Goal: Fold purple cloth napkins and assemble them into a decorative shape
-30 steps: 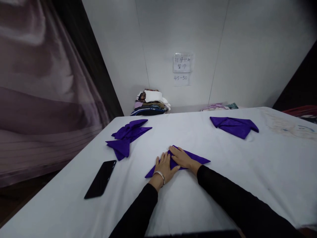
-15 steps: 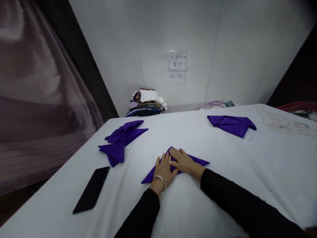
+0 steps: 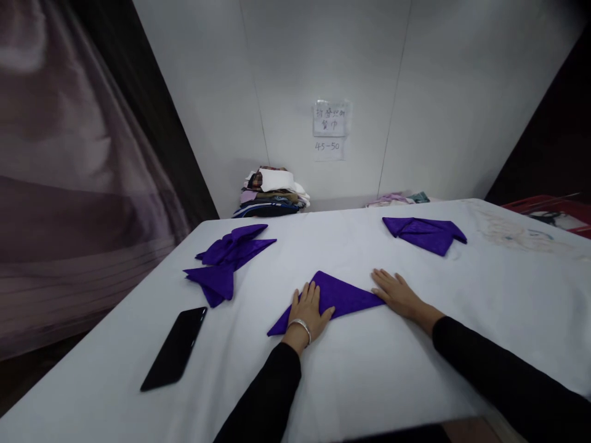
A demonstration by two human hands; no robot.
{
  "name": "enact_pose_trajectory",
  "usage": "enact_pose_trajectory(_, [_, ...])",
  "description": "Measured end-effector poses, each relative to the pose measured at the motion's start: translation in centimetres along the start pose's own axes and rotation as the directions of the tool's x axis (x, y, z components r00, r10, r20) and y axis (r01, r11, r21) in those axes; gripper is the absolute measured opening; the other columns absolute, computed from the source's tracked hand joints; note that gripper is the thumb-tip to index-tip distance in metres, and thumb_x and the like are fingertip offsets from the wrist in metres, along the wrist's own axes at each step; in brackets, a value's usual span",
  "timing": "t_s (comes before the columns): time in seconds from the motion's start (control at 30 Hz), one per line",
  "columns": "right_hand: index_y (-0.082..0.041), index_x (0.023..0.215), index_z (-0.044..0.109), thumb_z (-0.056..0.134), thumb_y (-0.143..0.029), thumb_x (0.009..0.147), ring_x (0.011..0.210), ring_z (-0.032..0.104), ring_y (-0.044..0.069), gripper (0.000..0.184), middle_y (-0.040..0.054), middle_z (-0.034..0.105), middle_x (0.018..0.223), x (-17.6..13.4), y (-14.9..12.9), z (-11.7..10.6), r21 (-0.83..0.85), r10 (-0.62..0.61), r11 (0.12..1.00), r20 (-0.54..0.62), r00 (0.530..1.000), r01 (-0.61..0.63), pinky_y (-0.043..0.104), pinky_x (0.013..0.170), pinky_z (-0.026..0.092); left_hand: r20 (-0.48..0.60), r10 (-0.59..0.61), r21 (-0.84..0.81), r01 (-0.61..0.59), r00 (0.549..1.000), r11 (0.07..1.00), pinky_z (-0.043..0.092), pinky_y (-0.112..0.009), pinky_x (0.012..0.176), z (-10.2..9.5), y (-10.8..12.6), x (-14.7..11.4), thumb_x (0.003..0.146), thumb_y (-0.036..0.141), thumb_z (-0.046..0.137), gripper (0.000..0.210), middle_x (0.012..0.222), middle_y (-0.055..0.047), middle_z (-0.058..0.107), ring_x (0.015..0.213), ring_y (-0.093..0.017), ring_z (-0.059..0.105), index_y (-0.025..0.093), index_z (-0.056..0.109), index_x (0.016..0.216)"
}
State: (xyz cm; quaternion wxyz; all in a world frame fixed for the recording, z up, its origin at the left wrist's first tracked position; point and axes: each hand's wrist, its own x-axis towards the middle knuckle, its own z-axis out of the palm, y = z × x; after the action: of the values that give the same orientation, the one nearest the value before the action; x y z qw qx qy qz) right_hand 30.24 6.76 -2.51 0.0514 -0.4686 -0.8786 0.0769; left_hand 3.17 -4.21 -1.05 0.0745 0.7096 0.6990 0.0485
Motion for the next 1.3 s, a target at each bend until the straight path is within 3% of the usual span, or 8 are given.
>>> enact_pose_trajectory(0.1, [-0.021,0.14,0.026,0.021,-0.05,0.091,0.133,0.02,0.025,0.057,0.0094,0.028,0.144,-1.6,-0.5,-0.5,0.012,0.063,0.998,-0.073,0.995,-0.062,0.053,0.104,0.017,0.033,-0.013,-0.054,0.014,0.999,0.998,0.009,-0.046,0.11,-0.3,-0.1,0.4,0.082,0.063,0.017,0.075,0.148,-0.008,0.018,0.136,-0.023,0.008,0.014,0.024,0.139])
enact_pose_trajectory(0.27, [-0.022,0.14,0.027,0.035,-0.043,0.089,0.133,0.02,0.024,0.056,0.0071,0.03,0.143,-3.1,-6.5,-0.7,0.079,-0.279,0.955,-0.073,0.958,0.284,0.05,0.107,0.01,-0.015,-0.084,-0.161,0.08,0.996,0.984,0.024,-0.035,0.106,-1.4,-1.0,1.3,0.087,0.05,0.024,0.057,0.142,-0.006,0.035,0.131,-0.018,0.029,0.018,0.036,0.133])
enact_pose_trajectory(0.4, [-0.021,0.138,0.033,0.035,-0.038,0.089,0.131,0.025,0.024,0.051,0.0076,0.036,0.14,-2.7,-9.4,-0.1,0.14,-0.361,0.921,-0.046,0.931,0.364,0.05,0.107,0.012,-0.086,-0.193,-0.141,0.18,0.977,0.974,0.033,-0.032,0.099,-2.3,-1.8,1.1,0.087,0.032,0.034,0.043,0.128,-0.008,0.051,0.119,-0.02,0.044,0.017,0.044,0.126])
enact_pose_trajectory(0.67, [-0.023,0.129,0.045,0.029,-0.026,0.093,0.125,0.038,0.021,0.041,0.0074,0.047,0.133,0.4,-6.5,-0.2,0.083,-0.461,0.881,-0.073,0.884,0.467,0.05,0.107,0.012,-0.028,-0.364,-0.191,0.353,0.931,0.916,0.044,-0.034,0.08,-2.8,-1.8,0.0,0.081,0.029,0.046,0.042,0.108,-0.012,0.063,0.098,-0.024,0.059,0.015,0.047,0.12])
enact_pose_trajectory(0.8, [-0.018,0.128,0.047,0.03,-0.015,0.089,0.126,0.036,0.024,0.043,0.0107,0.047,0.133,1.5,-5.4,-0.6,0.02,-0.413,0.909,-0.1,0.905,0.417,0.052,0.105,0.015,0.043,-0.342,-0.232,0.343,0.939,0.91,0.045,-0.025,0.073,-2.8,-1.3,-0.9,0.076,0.033,0.055,0.046,0.098,-0.008,0.068,0.091,-0.019,0.062,0.016,0.049,0.118])
enact_pose_trajectory(0.97, [-0.015,0.135,0.037,0.038,-0.005,0.075,0.13,0.028,0.023,0.061,0.0104,0.038,0.139,0.3,-8.3,0.1,0.071,-0.469,0.877,-0.087,0.879,0.475,0.05,0.106,0.017,0.003,-0.32,-0.217,0.313,0.947,0.924,0.044,-0.027,0.075,-2.8,-0.7,-1.6,0.078,0.034,0.052,0.047,0.1,-0.008,0.066,0.092,-0.02,0.061,0.016,0.045,0.122])
enact_pose_trajectory(1.13, [-0.017,0.135,0.036,0.036,-0.009,0.078,0.13,0.028,0.021,0.058,0.0086,0.039,0.138,-0.1,-11.3,0.5,0.159,-0.474,0.863,-0.068,0.878,0.479,0.047,0.107,0.015,-0.115,-0.097,-0.154,0.079,0.989,0.985,0.027,-0.027,0.102,-2.5,0.8,0.5,0.088,0.028,0.033,0.039,0.131,-0.007,0.048,0.123,-0.016,0.039,0.018,0.043,0.125])
enact_pose_trajectory(1.3, [-0.012,0.136,0.035,0.038,-0.033,0.088,0.132,0.025,0.024,0.052,0.0138,0.035,0.14,0.6,-10.6,0.1,0.185,-0.384,0.906,-0.021,0.923,0.381,0.046,0.107,0.015,-0.072,0.015,-0.082,-0.021,0.997,0.996,0.019,-0.042,0.108,-0.8,0.5,2.7,0.088,0.036,0.034,0.049,0.143,-0.012,0.031,0.133,-0.024,0.021,0.011,0.038,0.131])
